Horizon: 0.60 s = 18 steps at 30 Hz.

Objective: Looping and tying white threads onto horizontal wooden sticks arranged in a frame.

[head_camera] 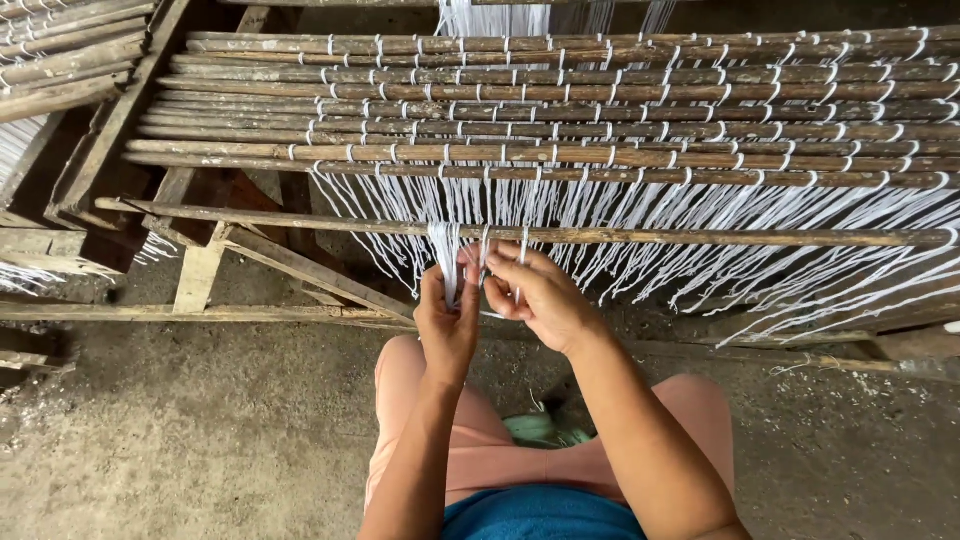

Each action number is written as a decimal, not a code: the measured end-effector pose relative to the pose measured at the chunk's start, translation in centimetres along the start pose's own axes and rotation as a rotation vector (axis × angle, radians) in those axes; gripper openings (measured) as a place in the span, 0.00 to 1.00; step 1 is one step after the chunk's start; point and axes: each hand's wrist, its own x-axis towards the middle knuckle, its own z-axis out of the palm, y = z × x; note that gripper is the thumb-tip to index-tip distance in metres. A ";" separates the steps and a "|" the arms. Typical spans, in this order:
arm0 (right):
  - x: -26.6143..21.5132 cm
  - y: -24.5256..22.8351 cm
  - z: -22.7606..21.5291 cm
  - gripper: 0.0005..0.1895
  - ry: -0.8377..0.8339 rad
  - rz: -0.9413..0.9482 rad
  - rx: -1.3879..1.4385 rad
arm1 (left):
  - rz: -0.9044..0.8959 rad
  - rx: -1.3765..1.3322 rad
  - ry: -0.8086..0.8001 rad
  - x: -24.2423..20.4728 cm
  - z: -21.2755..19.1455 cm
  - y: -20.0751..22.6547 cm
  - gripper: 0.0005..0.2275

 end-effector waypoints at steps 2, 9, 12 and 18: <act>0.2 -0.2 0.2 0.10 0.015 -0.001 -0.008 | -0.006 -0.015 -0.019 0.4 -0.2 1.2 0.05; -0.7 -1.2 -4.0 0.15 0.158 0.014 0.004 | -0.277 0.147 -0.156 0.8 -3.1 3.3 0.12; -4.2 -3.3 -8.1 0.12 0.083 -0.007 0.078 | -0.114 0.023 -0.124 0.2 -2.9 1.6 0.08; -10.5 -7.3 -15.9 0.14 0.304 -0.135 0.051 | 0.171 0.055 -0.039 -0.4 -0.7 -2.1 0.08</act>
